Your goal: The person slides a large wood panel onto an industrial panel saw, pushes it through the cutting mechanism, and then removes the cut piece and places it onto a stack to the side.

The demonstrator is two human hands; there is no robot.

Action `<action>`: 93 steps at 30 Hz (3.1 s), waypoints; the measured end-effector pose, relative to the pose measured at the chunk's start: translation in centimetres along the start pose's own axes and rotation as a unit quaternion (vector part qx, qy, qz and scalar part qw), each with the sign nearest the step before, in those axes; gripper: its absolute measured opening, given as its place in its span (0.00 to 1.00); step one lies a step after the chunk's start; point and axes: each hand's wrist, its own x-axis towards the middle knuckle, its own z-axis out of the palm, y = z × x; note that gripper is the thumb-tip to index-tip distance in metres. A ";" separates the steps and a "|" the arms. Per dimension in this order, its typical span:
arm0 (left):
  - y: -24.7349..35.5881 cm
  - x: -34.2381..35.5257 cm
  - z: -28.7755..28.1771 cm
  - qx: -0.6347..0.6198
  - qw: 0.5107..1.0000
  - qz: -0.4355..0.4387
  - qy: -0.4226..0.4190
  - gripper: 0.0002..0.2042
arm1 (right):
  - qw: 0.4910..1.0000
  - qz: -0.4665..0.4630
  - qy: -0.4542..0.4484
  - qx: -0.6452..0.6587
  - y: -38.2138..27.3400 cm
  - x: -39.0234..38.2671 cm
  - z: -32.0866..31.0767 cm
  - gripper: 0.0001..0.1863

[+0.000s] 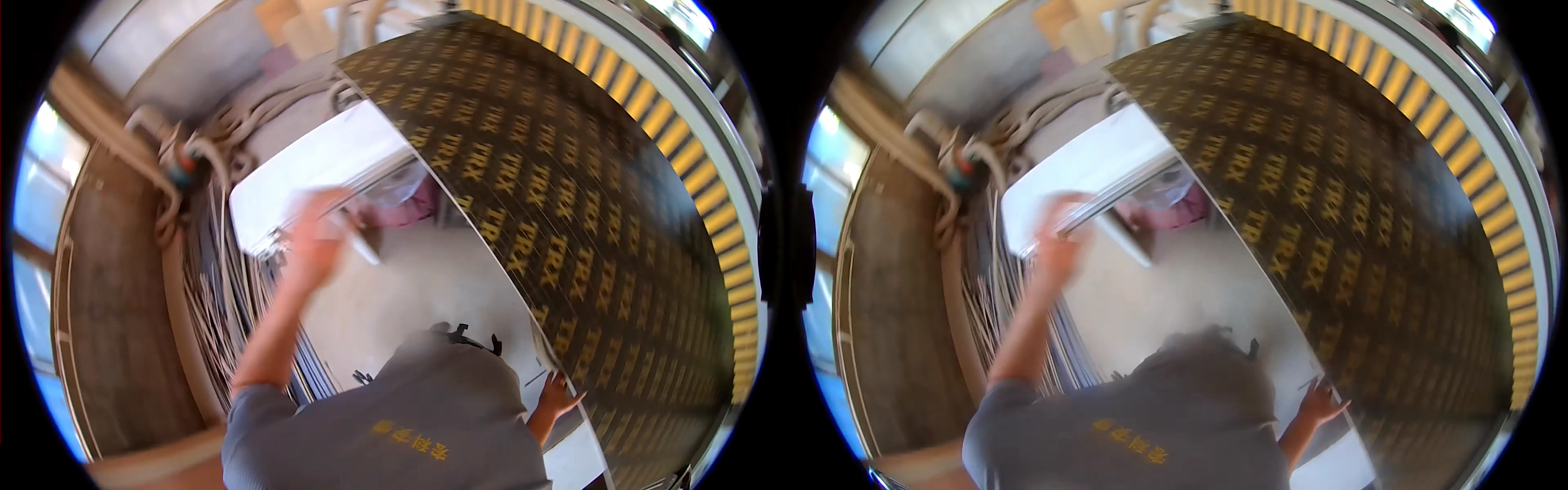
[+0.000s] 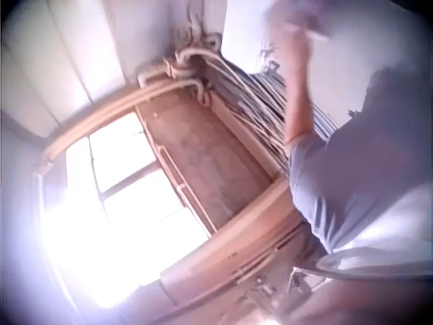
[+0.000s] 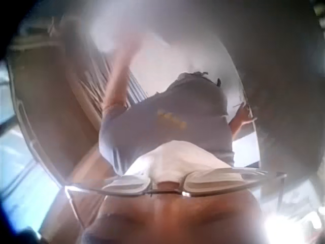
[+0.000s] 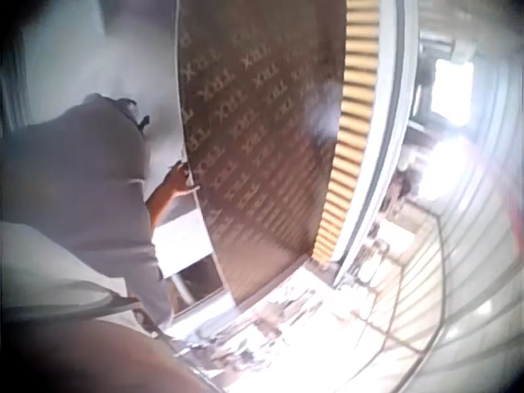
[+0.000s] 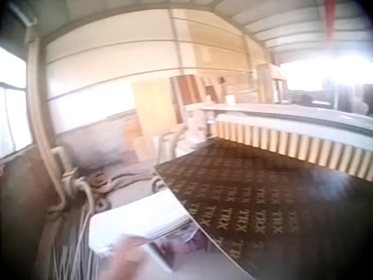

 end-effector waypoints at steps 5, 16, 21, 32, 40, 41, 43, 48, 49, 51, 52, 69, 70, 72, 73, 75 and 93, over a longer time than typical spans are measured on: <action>-7.4 -8.2 29.2 -0.285 0.837 -0.451 -0.121 0.46 | 0.994 0.005 0.032 -0.105 1.8 7.0 3.6 0.41; -2.1 3.0 48.8 -0.465 0.795 -0.277 -0.273 0.23 | 0.302 -0.433 0.023 -0.849 0.1 6.2 3.4 0.26; -4.5 8.2 45.1 -0.631 0.653 -0.332 -0.254 0.28 | 0.874 -0.087 0.192 -0.438 5.8 12.5 7.8 0.42; -3.6 5.5 47.6 -0.573 0.681 -0.353 -0.289 0.26 | 0.908 -0.285 0.073 -0.300 4.5 13.4 10.3 0.39; -11.9 8.1 53.7 -0.507 -0.635 -0.479 -0.333 0.22 | 0.914 -0.286 0.059 -0.282 4.9 11.8 16.1 0.25; -14.1 9.7 55.4 -0.525 -0.614 -0.482 -0.338 0.23 | 0.912 -0.302 0.046 -0.272 6.0 12.0 17.2 0.29; -14.3 9.7 56.7 -0.396 -0.748 -0.500 -0.186 0.27 | 0.908 -0.327 0.055 -0.258 5.4 12.6 16.0 0.34; -15.5 9.6 56.2 -0.403 -0.743 -0.482 -0.231 0.29 | 0.933 -0.260 0.030 -0.247 6.5 10.0 18.4 0.22; -14.7 9.6 56.1 -0.400 -0.742 -0.479 -0.245 0.29 | 0.933 -0.263 0.031 -0.244 6.3 9.5 18.3 0.22; -13.2 9.6 55.1 -0.510 -0.643 -0.488 -0.298 0.28 | 0.934 -0.265 0.031 -0.237 5.9 8.7 18.1 0.22; -12.3 9.8 54.4 -0.609 -0.527 -0.483 -0.343 0.27 | 0.934 -0.267 0.032 -0.235 5.8 8.5 17.9 0.22; -8.3 7.5 55.7 -0.623 0.674 -0.259 -0.301 0.24 | 0.905 -0.338 0.026 -0.259 4.0 9.5 15.3 0.27; -8.9 7.4 56.6 -0.586 0.750 -0.164 -0.261 0.25 | 0.900 -0.342 0.016 -0.270 4.2 9.5 15.5 0.27; -8.6 9.2 56.4 -0.668 0.465 -0.484 -0.321 0.22 | 0.871 -0.341 0.083 -0.343 4.2 9.6 15.5 0.27; -9.1 8.2 55.7 -0.606 0.621 -0.368 -0.333 0.22 | 0.868 -0.344 0.079 -0.350 4.5 9.4 15.6 0.27; -9.5 6.5 54.2 -0.407 0.852 -0.100 -0.313 0.23 | 0.895 -0.331 0.037 -0.296 4.9 8.9 15.9 0.26; -8.0 8.4 52.1 -0.676 0.547 -0.422 -0.255 0.27 | 0.887 -0.258 -0.040 -0.382 2.2 10.3 15.8 0.37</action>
